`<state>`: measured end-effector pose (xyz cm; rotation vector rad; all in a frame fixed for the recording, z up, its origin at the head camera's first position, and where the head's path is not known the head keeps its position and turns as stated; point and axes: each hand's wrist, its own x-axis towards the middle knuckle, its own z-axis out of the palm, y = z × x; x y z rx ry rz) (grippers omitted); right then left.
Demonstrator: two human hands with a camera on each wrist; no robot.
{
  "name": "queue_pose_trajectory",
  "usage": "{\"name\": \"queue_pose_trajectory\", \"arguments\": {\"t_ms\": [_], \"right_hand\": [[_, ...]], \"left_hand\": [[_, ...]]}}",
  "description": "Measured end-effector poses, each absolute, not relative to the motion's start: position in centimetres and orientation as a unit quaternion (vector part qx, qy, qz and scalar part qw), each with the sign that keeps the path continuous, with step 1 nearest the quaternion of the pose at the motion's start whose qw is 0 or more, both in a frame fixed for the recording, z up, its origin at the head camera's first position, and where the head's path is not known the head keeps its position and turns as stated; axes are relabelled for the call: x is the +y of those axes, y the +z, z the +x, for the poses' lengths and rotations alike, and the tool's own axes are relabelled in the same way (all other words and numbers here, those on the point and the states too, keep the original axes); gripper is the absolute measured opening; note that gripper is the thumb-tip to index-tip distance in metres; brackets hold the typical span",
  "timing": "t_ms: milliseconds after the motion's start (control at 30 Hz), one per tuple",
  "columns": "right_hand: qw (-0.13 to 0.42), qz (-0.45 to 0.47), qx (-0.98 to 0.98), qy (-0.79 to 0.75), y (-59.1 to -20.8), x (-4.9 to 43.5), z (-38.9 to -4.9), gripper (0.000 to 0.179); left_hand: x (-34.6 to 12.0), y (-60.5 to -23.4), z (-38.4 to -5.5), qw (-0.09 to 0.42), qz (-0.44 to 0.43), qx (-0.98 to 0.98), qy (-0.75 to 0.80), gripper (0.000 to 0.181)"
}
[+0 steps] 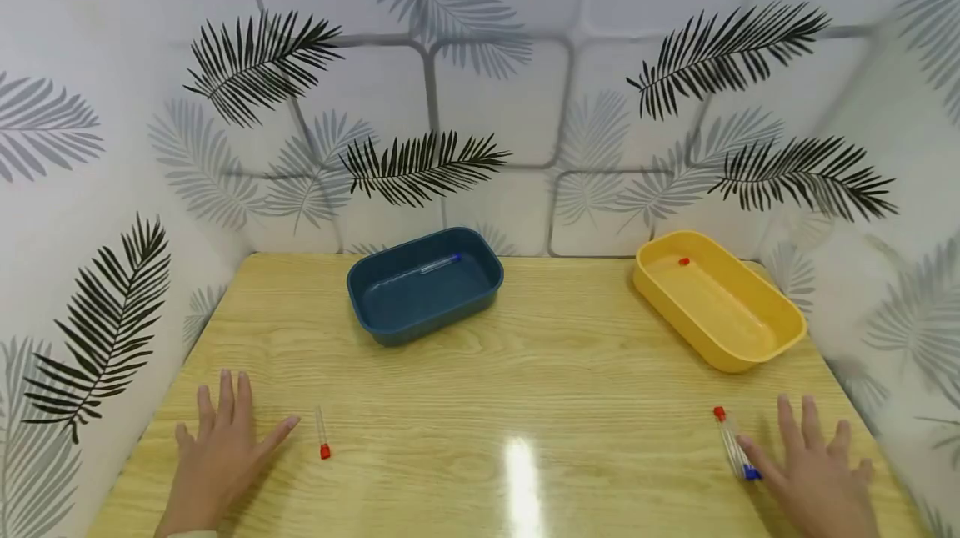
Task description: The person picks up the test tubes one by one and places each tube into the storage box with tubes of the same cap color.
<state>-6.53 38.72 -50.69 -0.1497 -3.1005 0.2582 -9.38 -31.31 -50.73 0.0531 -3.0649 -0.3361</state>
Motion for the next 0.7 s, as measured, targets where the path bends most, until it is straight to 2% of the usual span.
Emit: {"name": "queue_pose_trajectory", "arguments": {"t_ms": [200, 400, 700], "right_hand": [[0.012, -0.011, -0.995, 0.097, -50.2, 37.2, -6.6, 0.085], [0.005, 0.023, -0.994, 0.11, -49.1, 35.4, -7.1, 0.077], [0.074, 0.118, -0.982, 0.128, -47.4, 31.8, -8.7, 0.066]], "left_hand": [[-31.4, -50.5, -9.9, 0.042, -0.002, -0.992, -0.117, 0.098], [-31.0, -49.3, -11.1, 0.021, -0.039, -0.989, -0.144, 0.097], [-29.0, -46.2, -14.1, 0.028, -0.12, -0.979, -0.16, 0.098]]}}
